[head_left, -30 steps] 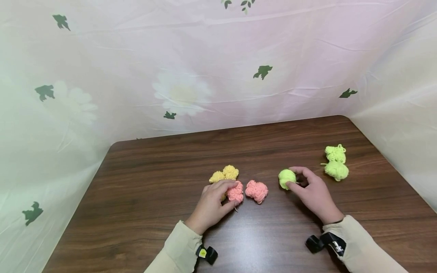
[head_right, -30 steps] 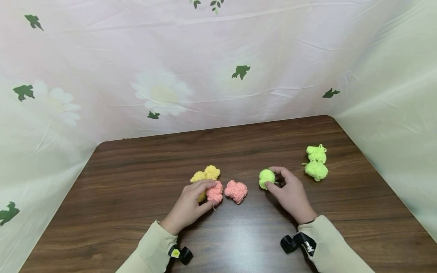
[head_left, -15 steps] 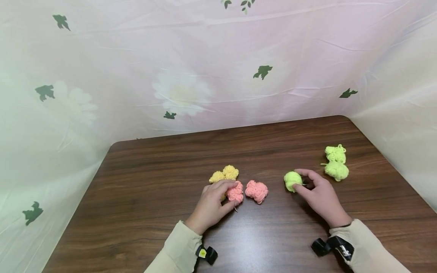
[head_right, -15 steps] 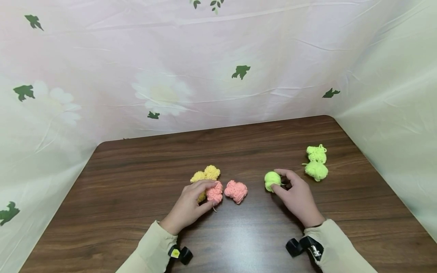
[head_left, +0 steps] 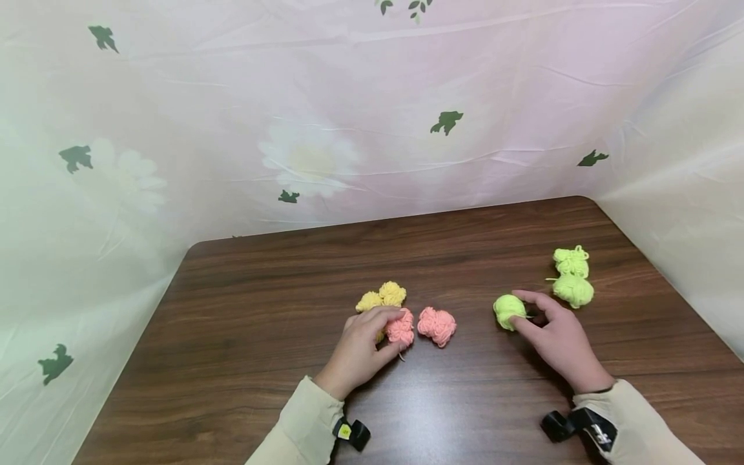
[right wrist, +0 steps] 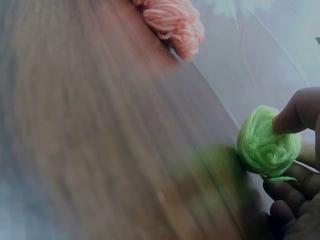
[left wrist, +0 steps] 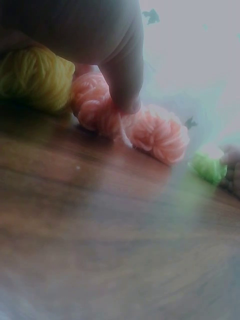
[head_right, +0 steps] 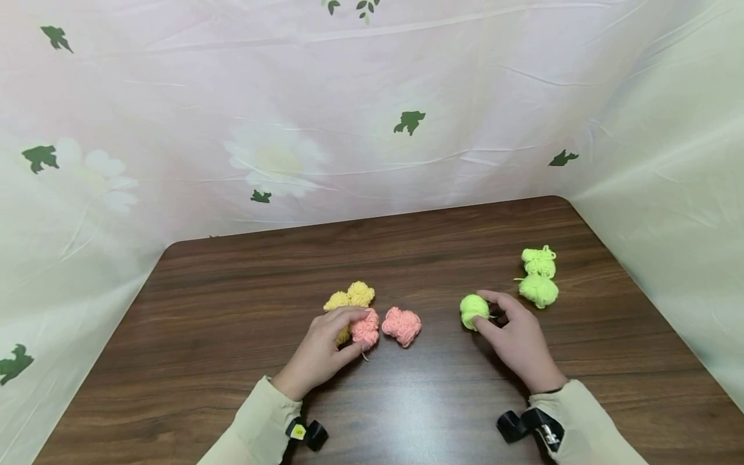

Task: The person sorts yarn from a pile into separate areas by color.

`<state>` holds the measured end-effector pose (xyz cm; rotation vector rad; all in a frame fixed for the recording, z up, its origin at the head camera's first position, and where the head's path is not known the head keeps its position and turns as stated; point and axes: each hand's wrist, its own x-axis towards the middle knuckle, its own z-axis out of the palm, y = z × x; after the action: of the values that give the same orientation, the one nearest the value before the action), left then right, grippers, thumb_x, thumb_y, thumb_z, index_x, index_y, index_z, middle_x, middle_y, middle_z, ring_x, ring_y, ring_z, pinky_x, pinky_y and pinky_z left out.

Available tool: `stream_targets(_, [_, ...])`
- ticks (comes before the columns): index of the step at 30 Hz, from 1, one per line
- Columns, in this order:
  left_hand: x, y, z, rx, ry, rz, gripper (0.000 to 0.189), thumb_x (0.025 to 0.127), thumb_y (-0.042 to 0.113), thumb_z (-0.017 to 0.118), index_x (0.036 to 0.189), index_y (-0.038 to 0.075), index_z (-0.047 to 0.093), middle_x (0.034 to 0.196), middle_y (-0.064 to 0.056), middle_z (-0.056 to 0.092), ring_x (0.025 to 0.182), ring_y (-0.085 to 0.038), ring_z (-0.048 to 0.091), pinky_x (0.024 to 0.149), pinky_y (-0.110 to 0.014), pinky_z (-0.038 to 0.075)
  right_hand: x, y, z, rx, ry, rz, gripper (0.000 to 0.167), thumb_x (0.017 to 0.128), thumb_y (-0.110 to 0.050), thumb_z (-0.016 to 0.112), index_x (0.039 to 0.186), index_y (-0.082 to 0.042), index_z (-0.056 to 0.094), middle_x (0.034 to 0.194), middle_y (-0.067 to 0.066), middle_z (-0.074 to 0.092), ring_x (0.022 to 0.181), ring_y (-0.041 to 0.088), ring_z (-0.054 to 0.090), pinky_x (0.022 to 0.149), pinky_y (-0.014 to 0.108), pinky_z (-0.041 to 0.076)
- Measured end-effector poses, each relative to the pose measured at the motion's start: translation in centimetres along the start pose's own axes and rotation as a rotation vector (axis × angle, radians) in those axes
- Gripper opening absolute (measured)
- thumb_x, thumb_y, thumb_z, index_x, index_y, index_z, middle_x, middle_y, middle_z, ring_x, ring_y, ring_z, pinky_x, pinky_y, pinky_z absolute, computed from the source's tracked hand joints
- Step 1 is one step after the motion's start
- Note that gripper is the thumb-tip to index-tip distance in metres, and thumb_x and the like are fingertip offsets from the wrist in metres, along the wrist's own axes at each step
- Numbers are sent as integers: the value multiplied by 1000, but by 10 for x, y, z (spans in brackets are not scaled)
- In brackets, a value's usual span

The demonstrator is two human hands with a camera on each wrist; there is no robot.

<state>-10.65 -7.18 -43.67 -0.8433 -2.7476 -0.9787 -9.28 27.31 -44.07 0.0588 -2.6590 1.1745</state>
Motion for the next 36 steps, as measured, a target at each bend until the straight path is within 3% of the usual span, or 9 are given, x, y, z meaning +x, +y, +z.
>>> stream_targets(18, [0, 0, 1, -2, 23, 30, 45, 90, 29, 77, 131, 18, 64, 136, 6, 61, 129, -16, 55, 101, -47, 40, -5, 6, -13, -49, 0, 36, 44, 90, -21, 75, 130, -6, 65, 104, 15, 68, 76, 1, 53, 61, 21, 43])
stream_targets(36, [0, 0, 1, -11, 21, 14, 45, 89, 26, 78, 130, 17, 64, 136, 5, 62, 129, -15, 54, 101, -49, 40, -13, 18, -27, -80, -8, 60, 45, 90, -22, 77, 131, -8, 65, 104, 15, 69, 74, -4, 52, 59, 21, 42])
